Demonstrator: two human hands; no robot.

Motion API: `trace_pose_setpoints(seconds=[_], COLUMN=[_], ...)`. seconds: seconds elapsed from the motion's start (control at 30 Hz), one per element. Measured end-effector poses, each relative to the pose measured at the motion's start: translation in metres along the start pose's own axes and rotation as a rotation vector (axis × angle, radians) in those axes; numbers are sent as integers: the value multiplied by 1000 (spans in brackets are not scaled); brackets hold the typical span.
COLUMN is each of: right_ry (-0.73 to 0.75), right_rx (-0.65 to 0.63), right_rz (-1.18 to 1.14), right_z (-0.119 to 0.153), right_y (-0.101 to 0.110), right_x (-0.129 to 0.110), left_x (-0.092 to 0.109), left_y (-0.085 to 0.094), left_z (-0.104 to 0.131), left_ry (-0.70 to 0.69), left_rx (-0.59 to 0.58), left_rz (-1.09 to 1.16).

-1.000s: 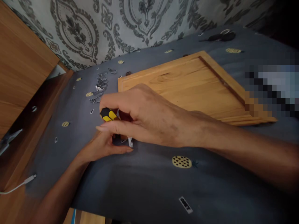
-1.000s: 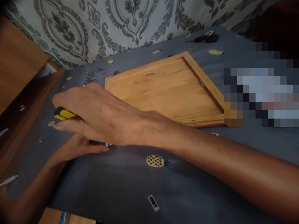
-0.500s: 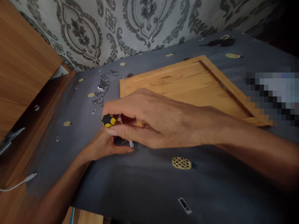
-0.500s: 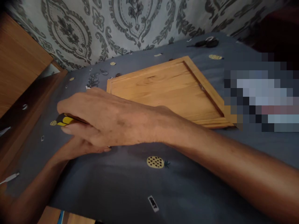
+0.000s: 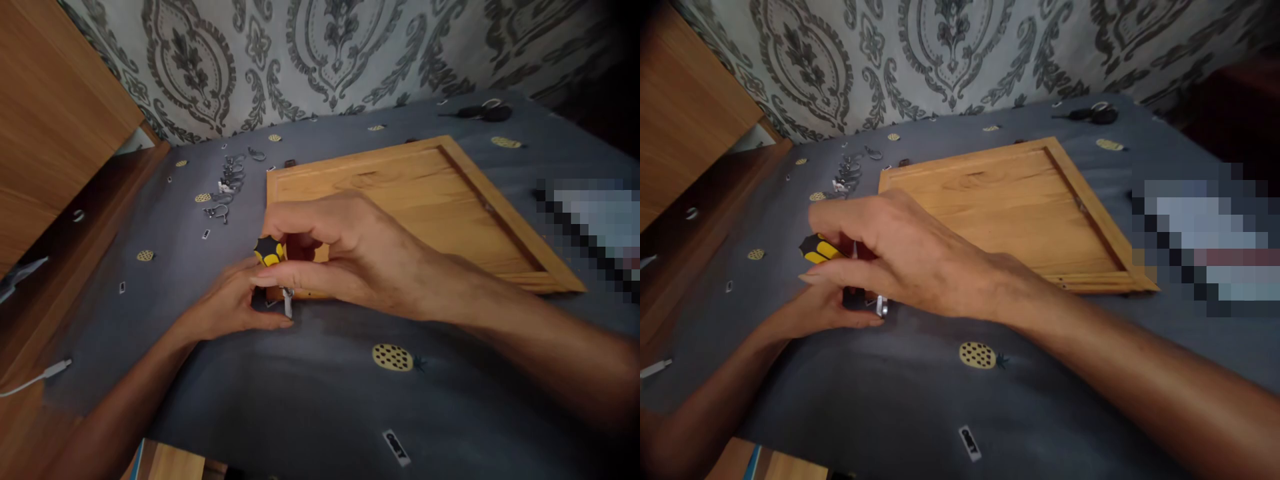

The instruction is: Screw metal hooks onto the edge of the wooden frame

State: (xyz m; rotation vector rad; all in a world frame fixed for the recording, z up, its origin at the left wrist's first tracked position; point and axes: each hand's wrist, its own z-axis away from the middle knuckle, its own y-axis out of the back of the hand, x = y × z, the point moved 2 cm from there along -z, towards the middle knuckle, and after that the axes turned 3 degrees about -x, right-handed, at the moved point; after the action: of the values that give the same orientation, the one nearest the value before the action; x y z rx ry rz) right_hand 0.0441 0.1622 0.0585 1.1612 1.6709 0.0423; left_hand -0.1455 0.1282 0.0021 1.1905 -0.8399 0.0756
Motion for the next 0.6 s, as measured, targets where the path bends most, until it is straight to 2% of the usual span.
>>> trace_pose_setpoints(seconds=[0.27, 0.6], right_ry=[-57, -35], right_rx=[58, 152], right_rz=[23, 38], right_z=[4, 4], right_y=[-3, -7], right_x=[-1, 1], left_x=[-2, 0], left_y=[-1, 0], left_z=[0, 2], left_ry=[-59, -57], left_rx=[20, 13], left_rz=[47, 41])
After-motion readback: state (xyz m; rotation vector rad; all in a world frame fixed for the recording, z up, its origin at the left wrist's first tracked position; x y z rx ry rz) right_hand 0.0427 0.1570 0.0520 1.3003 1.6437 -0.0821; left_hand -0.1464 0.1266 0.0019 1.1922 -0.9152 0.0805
